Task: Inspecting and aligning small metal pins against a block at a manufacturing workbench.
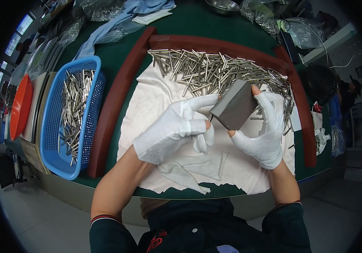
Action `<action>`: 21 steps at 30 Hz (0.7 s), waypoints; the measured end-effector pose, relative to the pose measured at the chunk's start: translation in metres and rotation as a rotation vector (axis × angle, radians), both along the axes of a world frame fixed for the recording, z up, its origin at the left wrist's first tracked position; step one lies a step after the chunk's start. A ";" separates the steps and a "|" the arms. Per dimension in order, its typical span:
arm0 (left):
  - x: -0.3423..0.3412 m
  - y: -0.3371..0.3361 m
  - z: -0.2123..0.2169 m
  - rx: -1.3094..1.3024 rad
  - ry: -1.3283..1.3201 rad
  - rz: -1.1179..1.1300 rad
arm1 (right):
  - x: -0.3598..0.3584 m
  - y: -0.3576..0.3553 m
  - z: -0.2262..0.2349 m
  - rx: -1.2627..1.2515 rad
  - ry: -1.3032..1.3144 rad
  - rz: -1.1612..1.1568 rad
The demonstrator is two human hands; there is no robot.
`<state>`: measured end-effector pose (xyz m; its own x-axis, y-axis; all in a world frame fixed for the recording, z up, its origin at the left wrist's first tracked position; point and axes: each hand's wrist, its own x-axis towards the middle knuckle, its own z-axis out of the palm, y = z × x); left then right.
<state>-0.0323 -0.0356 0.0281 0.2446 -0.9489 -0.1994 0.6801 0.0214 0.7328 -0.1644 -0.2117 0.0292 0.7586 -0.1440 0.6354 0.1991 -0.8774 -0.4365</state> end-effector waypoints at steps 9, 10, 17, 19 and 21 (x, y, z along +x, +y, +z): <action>0.000 0.000 0.001 0.020 -0.032 0.020 | 0.000 0.003 0.000 -0.012 0.009 -0.030; -0.006 -0.003 -0.001 0.021 -0.032 0.025 | 0.001 0.003 0.000 -0.031 -0.001 -0.020; -0.004 0.000 -0.001 0.025 -0.029 -0.030 | 0.001 0.004 -0.001 0.012 -0.001 -0.021; -0.010 -0.003 -0.003 0.058 -0.071 -0.022 | 0.004 0.008 0.001 -0.009 -0.035 0.017; -0.008 -0.002 0.004 0.044 -0.095 -0.003 | 0.001 0.004 0.000 0.012 -0.019 0.003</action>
